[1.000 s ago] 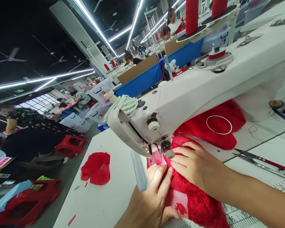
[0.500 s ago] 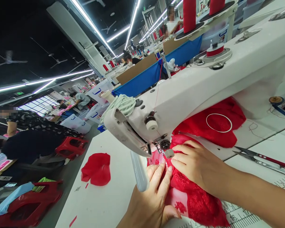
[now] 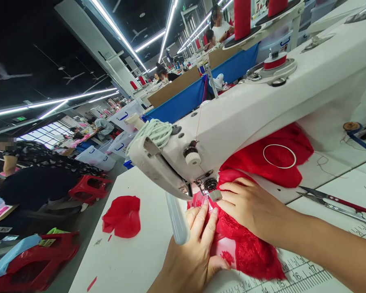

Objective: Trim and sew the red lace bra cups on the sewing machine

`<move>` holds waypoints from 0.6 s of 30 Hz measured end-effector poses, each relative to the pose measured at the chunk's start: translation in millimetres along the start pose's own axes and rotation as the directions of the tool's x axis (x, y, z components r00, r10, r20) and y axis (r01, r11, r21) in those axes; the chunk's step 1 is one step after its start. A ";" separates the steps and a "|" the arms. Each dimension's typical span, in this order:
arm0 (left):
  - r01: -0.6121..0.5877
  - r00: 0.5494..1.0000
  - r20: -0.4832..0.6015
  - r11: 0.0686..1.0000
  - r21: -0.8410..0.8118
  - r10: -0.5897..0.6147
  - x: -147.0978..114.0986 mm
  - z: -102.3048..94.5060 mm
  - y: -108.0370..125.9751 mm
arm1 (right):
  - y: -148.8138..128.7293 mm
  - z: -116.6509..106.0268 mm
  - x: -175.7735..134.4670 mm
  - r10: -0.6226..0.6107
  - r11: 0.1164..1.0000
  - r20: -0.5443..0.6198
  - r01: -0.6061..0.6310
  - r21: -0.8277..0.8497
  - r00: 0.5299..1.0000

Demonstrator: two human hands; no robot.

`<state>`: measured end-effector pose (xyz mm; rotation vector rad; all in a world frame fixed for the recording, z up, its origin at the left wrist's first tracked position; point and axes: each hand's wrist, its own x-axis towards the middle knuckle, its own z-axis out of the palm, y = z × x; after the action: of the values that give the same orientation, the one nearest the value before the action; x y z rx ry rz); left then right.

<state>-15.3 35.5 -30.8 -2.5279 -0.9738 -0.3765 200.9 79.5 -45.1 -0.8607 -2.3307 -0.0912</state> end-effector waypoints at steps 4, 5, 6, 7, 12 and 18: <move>0.012 1.000 0.009 1.000 0.012 -0.012 0.6 0.2 1.4 | 2.8 2.6 -2.1 -0.024 1.000 -0.002 0.024 0.014 1.000; 0.022 1.000 0.006 1.000 0.016 -0.022 1.5 -1.2 2.0 | 3.2 3.0 -2.3 -0.027 0.999 0.006 0.027 0.035 1.000; 0.037 0.999 -0.002 0.999 0.018 -0.037 2.9 -3.3 2.8 | 3.5 3.1 -2.4 -0.028 0.998 0.018 0.026 0.057 0.999; 0.049 0.999 -0.017 0.999 0.009 -0.049 4.7 -6.3 4.0 | 3.7 2.6 -2.3 -0.029 0.997 0.030 0.026 0.076 0.999; -0.041 0.993 -0.113 0.985 -0.165 0.022 14.5 -23.9 15.5 | 3.2 -23.6 -2.8 0.050 0.993 0.082 -0.058 0.104 0.995; -0.141 0.988 -0.101 0.961 -0.239 0.120 14.7 -22.7 18.7 | -6.7 -77.2 -22.6 0.063 0.966 0.517 -0.183 0.184 0.853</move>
<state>5.7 21.0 -10.2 -2.7532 -0.7627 -0.5927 252.2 40.6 3.5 -1.0054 -2.6859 0.5127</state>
